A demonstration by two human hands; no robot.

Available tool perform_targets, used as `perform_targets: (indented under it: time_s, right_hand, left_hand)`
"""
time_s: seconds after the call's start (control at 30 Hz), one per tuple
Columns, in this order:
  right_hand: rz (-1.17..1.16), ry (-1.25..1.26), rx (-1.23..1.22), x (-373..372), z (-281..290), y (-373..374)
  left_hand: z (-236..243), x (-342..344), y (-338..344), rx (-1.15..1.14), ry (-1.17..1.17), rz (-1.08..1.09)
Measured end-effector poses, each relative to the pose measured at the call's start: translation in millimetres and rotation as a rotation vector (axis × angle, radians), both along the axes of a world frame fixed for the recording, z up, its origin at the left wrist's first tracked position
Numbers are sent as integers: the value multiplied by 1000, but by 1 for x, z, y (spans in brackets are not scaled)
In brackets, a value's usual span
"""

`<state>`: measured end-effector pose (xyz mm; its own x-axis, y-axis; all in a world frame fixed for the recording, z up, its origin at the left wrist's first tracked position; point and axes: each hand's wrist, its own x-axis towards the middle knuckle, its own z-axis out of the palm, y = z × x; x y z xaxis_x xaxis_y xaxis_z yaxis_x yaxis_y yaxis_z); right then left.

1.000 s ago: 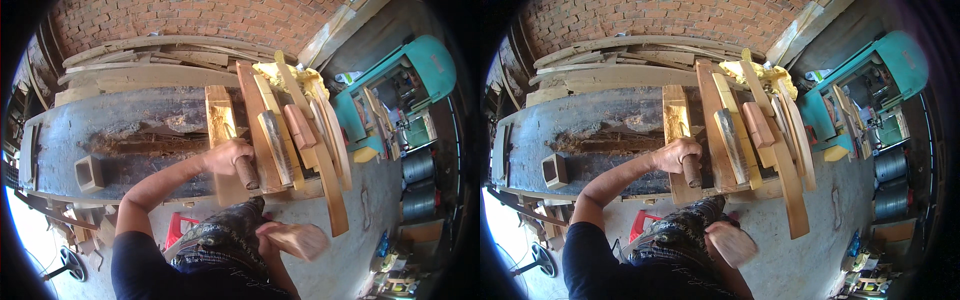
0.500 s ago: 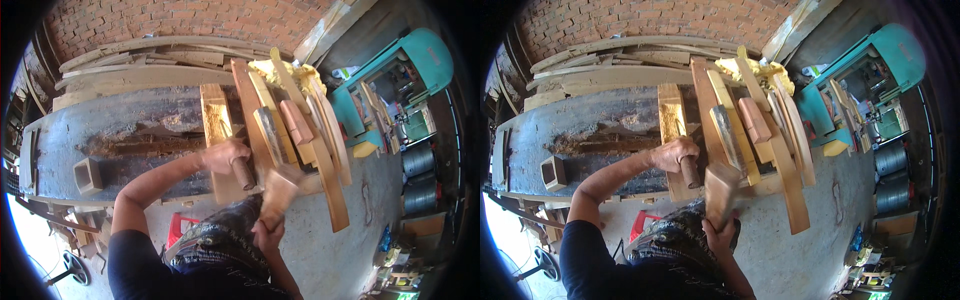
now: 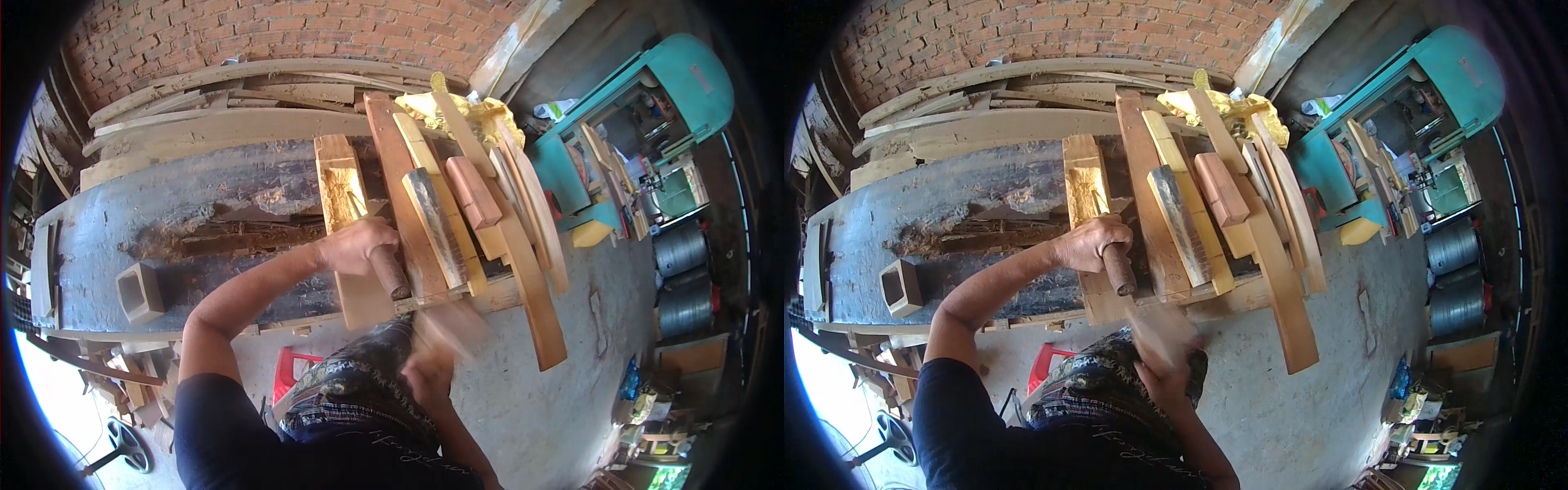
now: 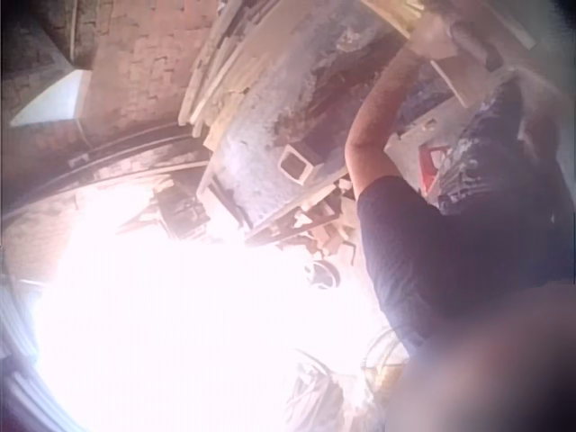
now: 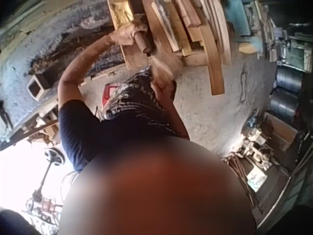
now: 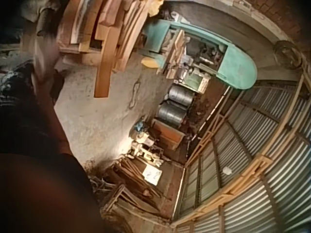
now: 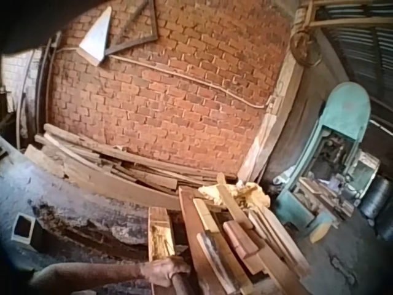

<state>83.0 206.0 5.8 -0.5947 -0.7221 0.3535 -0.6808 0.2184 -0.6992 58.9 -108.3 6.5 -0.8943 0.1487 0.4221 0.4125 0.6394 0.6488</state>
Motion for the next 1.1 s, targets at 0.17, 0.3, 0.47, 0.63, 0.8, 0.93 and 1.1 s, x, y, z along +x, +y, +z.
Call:
perform_targets:
  time_s: [0.17, 0.3, 0.47, 0.63, 0.8, 0.93, 1.1]
  right_hand:
    - [-127, -357, -2, 5, -7, 8]
    - [125, 101, 239, -11, -78, 53]
    - [-271, -481, -99, 0, -58, 24]
    - [-56, -146, -194, -3, -46, 17]
    - [-309, -661, -209, -1, -30, 11]
    - [-250, -698, -249, 4, -1, 16]
    - [-242, -716, -269, 21, 6, 23]
  left_hand:
    - [-5, 3, -1, -38, -3, -16]
    - [0, -3, 0, 30, 5, 4]
    - [-22, 0, -5, -87, 20, 8]
    - [-25, 8, -6, -139, 26, 55]
    - [-25, 14, 4, -185, 124, 171]
    - [-9, 30, 20, -188, 174, 173]
    - [-21, 19, 19, -53, 124, 120]
